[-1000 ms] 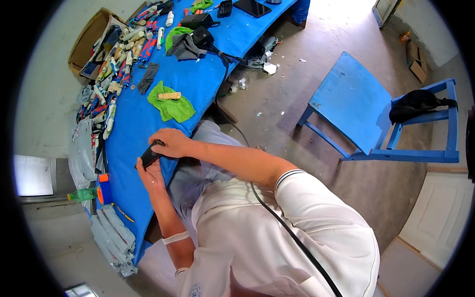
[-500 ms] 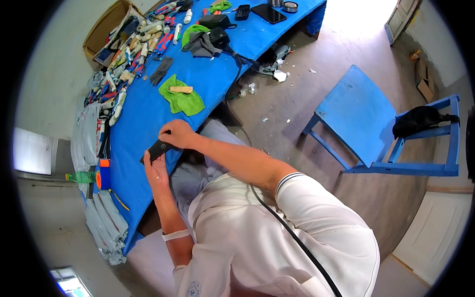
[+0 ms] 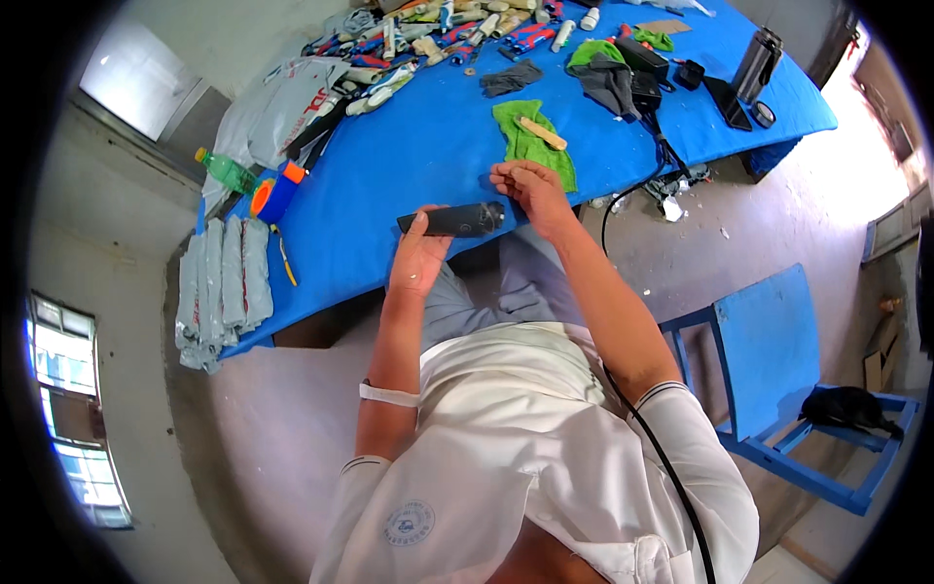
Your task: The person disassembles and cleans hair clippers by hand, using a small wooden tool and a green cloth to remove debris from the body and internal components.
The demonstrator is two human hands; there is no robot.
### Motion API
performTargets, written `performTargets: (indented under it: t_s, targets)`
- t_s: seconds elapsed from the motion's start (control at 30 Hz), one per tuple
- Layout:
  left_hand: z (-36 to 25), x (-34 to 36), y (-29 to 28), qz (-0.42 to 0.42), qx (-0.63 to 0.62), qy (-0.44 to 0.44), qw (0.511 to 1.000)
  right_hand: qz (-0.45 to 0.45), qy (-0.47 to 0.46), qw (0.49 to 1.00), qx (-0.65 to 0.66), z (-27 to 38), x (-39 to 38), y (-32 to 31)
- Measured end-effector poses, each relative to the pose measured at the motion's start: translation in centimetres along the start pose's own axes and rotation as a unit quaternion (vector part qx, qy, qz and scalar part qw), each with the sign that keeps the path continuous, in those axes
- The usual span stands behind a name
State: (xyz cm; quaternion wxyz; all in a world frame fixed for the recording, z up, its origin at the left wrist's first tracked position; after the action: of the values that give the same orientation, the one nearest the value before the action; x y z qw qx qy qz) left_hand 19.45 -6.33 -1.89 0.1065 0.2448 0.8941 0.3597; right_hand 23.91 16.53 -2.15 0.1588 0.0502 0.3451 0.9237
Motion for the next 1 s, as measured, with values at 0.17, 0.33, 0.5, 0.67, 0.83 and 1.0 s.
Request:
performTargets:
  t_s: [0.17, 0.33, 0.5, 0.67, 0.83, 1.0]
  targets:
    - [0.3, -0.9, 1.3, -0.012, 0.016, 0.015, 1.0, 0.027, -0.017, 0.998, -0.057, 0.3, -0.6, -0.1]
    - [0.4, -0.9, 1.2, -0.032, -0.005, 0.021, 0.999, 0.013, -0.09, 0.966, -0.243, 0.0, -3.3, 0.4]
    - [0.8, -1.1, 1.0, -0.069, -0.004, 0.016, 0.997, -0.012, -0.213, 0.872, -0.44, 0.2, -5.6, 2.3]
    - [1.1, -0.9, 0.4, -0.071, -0.01, 0.016, 0.997, -0.007, -0.228, 0.825, -0.518, 1.2, -6.6, 3.6]
    - [1.2, -0.6, 0.6, -0.105, -0.02, 0.011, 0.994, 0.004, -0.294, 0.821, -0.49, -0.3, -5.4, 2.2]
    - [1.1, -0.6, 0.9, -0.109, -0.015, 0.014, 0.994, -0.001, -0.198, 0.881, -0.429, -0.7, -4.6, 0.2]
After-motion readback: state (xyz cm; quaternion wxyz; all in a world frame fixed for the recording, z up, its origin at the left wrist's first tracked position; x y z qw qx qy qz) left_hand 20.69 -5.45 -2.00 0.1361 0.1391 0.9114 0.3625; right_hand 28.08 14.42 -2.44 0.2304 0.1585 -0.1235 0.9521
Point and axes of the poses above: each hand's wrist, its own x-axis towards the middle knuckle, its own y-axis out of the palm, z = x × y, the point moved 1 cm from there along x, towards the middle knuckle, and after that the axes turned 6 degrees about -z, right-handed, at the moved point
